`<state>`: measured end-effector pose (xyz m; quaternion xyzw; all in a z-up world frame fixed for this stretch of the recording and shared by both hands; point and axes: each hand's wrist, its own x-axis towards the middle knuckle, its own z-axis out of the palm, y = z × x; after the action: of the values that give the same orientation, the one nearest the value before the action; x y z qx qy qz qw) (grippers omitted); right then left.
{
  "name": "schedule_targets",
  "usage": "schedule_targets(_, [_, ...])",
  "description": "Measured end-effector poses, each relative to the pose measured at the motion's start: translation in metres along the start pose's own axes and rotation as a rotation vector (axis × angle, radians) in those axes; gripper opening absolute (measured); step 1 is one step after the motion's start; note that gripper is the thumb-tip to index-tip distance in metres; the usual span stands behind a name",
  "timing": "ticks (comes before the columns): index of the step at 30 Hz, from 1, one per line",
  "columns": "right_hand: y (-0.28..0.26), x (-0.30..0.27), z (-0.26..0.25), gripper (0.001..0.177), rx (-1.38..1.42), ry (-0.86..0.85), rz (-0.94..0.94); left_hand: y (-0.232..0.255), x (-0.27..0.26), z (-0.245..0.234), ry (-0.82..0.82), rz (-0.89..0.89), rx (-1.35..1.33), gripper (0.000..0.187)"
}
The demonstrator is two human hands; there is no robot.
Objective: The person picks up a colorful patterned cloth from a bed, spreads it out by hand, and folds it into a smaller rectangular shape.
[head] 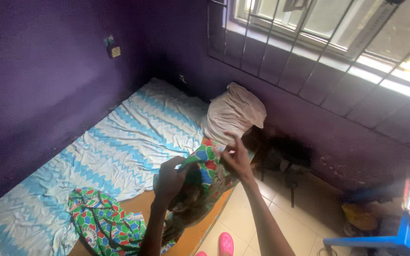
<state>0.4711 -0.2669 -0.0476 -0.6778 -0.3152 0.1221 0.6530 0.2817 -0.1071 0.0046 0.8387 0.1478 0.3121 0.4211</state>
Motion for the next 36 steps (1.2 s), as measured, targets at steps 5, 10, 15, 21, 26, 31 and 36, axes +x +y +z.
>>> schedule_targets(5, [0.001,-0.049,0.016,0.072,0.053,-0.458,-0.053,0.007,-0.005,0.021,-0.203,-0.141,-0.094,0.020])
schedule_targets(10, [0.029,-0.045,0.017,0.021,0.061,-0.375,-0.028,0.024,-0.010,0.022,0.048,-0.058,0.016,0.023])
schedule_targets(15, [0.021,-0.034,0.007,0.025,0.199,-0.217,0.223,0.041,-0.040,0.026,0.181,0.077,-0.022,0.034])
schedule_targets(21, [-0.041,-0.026,-0.001,0.029,0.296,-0.305,0.091,0.020,-0.053,0.039,-0.086,-0.173,-0.206,0.027])
schedule_targets(26, [-0.023,-0.009,-0.040,0.028,0.350,-0.281,0.005,-0.051,-0.052,0.054,-0.077,-0.053,-0.374,0.019])
schedule_targets(31, [0.033,0.025,-0.063,0.024,0.184,0.239,0.139,-0.071,-0.041,0.070,0.180,-0.363,-0.496,0.023])
schedule_targets(36, [0.036,-0.001,-0.055,0.020,0.597,0.529,0.471,-0.012,-0.032,0.082,0.180,-0.701,-0.778,0.025])
